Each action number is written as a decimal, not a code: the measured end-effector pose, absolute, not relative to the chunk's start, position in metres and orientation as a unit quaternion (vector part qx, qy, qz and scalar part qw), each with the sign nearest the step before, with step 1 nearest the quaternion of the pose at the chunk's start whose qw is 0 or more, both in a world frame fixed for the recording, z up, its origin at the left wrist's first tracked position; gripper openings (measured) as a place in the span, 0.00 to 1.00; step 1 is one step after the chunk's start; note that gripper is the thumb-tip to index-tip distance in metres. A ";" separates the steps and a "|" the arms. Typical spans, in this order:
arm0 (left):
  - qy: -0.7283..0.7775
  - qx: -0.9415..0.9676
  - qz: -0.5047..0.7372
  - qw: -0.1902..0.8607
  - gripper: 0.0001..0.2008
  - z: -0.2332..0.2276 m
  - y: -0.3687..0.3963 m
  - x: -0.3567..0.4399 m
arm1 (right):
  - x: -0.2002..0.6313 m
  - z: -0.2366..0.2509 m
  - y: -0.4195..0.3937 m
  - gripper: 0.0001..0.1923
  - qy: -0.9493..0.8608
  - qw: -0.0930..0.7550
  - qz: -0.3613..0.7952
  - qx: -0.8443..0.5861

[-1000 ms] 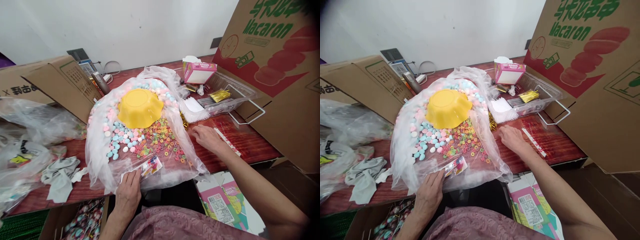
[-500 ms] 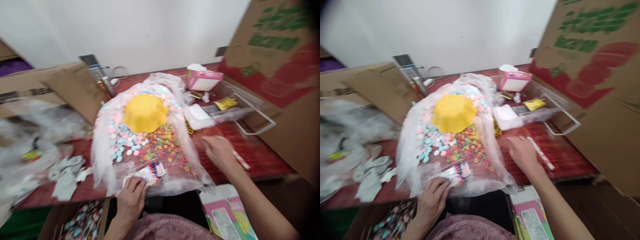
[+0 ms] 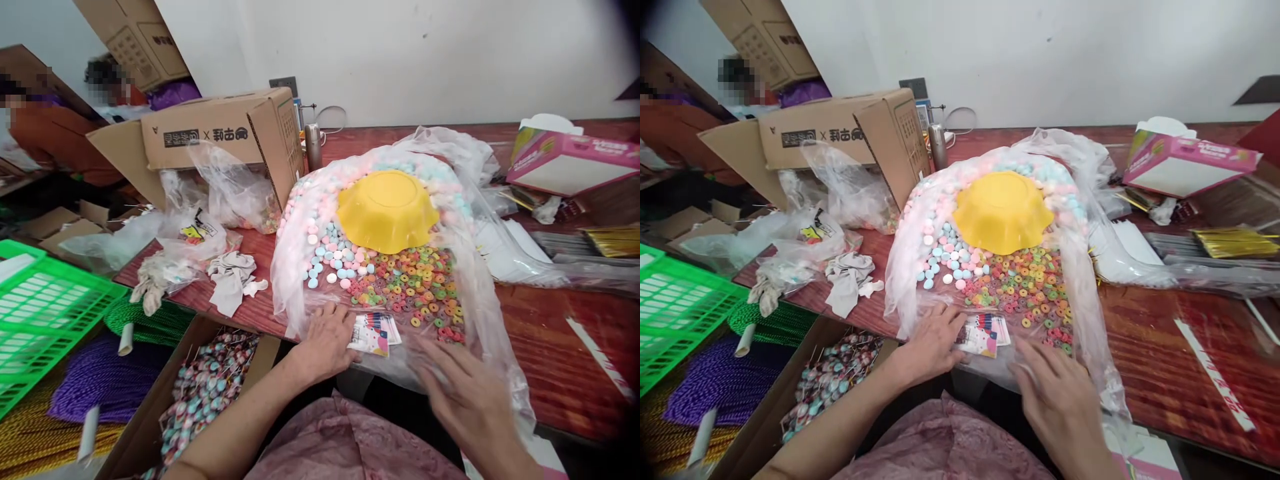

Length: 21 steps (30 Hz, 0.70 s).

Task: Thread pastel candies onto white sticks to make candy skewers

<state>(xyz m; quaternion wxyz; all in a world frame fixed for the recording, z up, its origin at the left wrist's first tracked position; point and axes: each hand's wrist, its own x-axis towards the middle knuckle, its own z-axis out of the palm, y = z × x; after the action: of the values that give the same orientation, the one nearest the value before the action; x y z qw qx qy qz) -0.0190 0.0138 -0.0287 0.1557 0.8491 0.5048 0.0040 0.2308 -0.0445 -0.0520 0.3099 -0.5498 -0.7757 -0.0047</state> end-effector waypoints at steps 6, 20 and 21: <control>0.510 0.836 -0.027 0.202 0.25 -0.022 0.030 -0.008 | 0.194 -0.075 -0.023 0.17 -0.784 0.222 -0.003 -0.580; 0.480 0.833 0.033 0.274 0.15 -0.028 0.033 -0.014 | 0.189 -0.080 -0.014 0.28 -0.745 0.183 0.053 -0.639; 0.481 0.833 0.044 0.271 0.15 -0.029 0.033 -0.013 | 0.189 -0.079 -0.013 0.29 -0.746 0.178 0.059 -0.639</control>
<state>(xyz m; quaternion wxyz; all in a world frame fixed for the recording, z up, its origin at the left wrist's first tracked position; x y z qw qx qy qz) -0.0134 0.0326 -0.0292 0.2707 0.8326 0.4812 0.0439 0.1887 -0.0128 -0.0791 0.1776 -0.6394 -0.7458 0.0589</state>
